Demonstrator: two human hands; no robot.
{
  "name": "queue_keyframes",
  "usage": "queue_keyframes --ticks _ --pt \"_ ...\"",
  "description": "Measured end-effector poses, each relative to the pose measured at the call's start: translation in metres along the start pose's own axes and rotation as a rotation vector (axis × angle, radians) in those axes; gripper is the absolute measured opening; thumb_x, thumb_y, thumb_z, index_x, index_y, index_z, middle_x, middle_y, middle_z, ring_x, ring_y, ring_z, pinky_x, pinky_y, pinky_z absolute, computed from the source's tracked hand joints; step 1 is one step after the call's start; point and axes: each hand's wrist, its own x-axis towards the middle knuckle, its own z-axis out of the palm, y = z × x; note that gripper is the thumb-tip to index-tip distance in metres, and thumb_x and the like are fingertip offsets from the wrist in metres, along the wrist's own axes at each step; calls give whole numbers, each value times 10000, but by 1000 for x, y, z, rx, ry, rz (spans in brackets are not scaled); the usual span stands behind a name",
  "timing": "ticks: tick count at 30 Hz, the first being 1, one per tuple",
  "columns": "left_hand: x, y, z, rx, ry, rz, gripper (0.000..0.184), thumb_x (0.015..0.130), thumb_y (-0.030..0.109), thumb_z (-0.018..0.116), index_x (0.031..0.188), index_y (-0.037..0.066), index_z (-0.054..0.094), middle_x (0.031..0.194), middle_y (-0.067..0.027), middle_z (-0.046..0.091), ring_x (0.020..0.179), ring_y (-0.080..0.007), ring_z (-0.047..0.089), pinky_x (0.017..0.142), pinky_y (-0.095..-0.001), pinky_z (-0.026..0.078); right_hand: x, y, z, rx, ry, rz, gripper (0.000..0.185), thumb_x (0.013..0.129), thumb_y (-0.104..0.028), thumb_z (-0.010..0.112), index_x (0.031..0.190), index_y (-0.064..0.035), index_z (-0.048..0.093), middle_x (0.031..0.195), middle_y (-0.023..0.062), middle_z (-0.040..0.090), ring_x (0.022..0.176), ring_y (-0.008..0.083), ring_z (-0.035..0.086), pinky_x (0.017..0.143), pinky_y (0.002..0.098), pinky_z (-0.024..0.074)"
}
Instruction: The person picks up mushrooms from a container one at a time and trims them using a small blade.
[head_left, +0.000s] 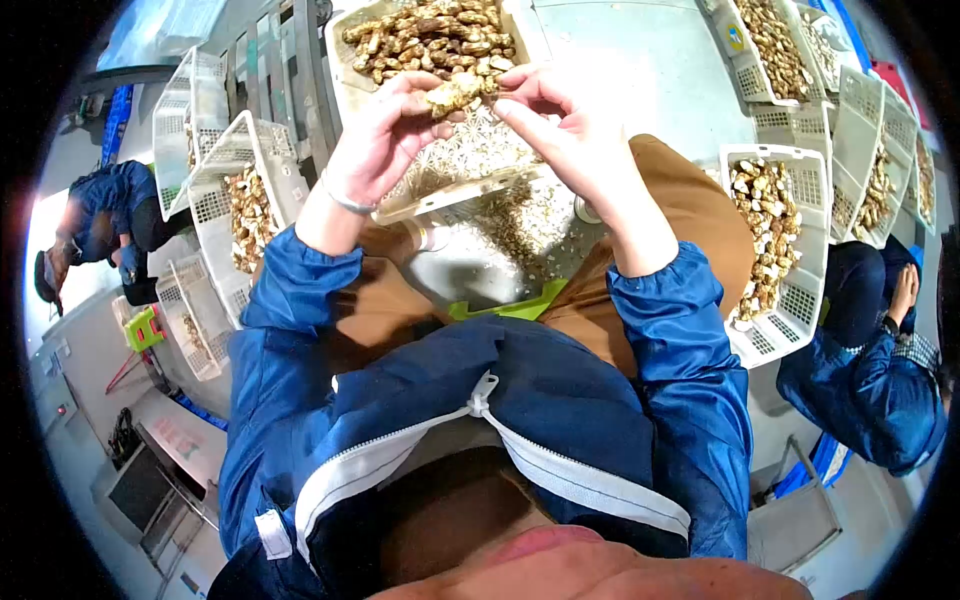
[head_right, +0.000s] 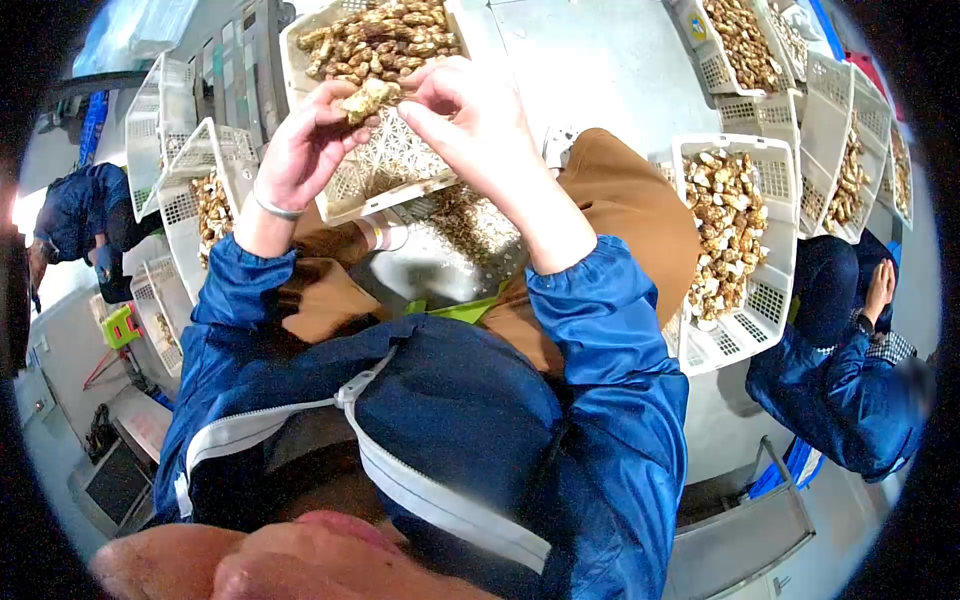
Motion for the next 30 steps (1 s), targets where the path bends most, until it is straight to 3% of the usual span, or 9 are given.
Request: queue_keyframes --ticks 2,7,15,17,20,21,23,27,30 --pt "-22 0 7 0 28 27 269 946 70 559 1194 -27 525 1082 -160 643 984 -249 674 831 -316 557 -6 6 16 30 -64 9 142 855 -129 732 852 -14 648 994 88 685 819 168 651 689 310 538" --pt "-47 -4 19 231 164 120 368 931 56 604 1284 1 515 919 -53 639 736 -88 560 702 -216 477 -8 5 34 49 -83 -95 127 849 -110 739 874 -14 659 1018 92 692 866 189 661 744 308 539" --pt "-44 0 0 419 125 60 463 940 76 598 1394 24 525 861 1 625 629 -36 508 555 -184 414 11 -3 44 -166 -135 -286 143 853 -144 744 865 -19 675 1045 116 696 915 238 688 776 323 548" --pt "-45 4 0 510 118 -1 439 944 80 593 1379 43 550 864 7 631 610 -16 488 534 -172 386 11 -3 44 -116 -167 -174 143 862 -146 736 874 -17 675 1027 114 702 905 223 687 779 313 546" --pt "-42 -4 3 662 157 174 423 922 84 609 1344 53 585 858 3 633 613 0 477 531 -170 378 6 -2 42 131 -206 176 136 869 -145 730 902 -23 679 989 91 711 892 167 672 769 282 540" --pt "-41 -6 -1 600 131 165 418 894 84 626 1310 48 607 919 -23 645 729 -35 555 641 -199 459 6 -3 41 222 -190 254 136 866 -145 733 906 -26 679 986 88 711 888 161 668 761 279 539" --pt "-37 -13 -5 734 128 310 419 879 78 636 1296 40 612 989 -40 649 845 -75 588 750 -232 485 2 -1 44 340 -164 338 145 875 -153 736 931 -26 695 962 70 711 872 131 655 743 280 536" --pt "-40 -10 1 977 135 409 402 861 69 641 1260 23 626 1109 -68 647 1051 -140 598 922 -278 479 0 -2 41 -25 -222 -12 168 910 -167 720 948 -5 703 911 34 696 864 95 637 757 258 521" --pt "-42 -9 8 875 98 401 397 834 70 654 1229 30 646 1068 -88 644 999 -168 618 887 -287 490 2 -5 33 286 -221 324 158 879 -160 740 917 -17 685 959 68 687 862 132 652 754 270 528"
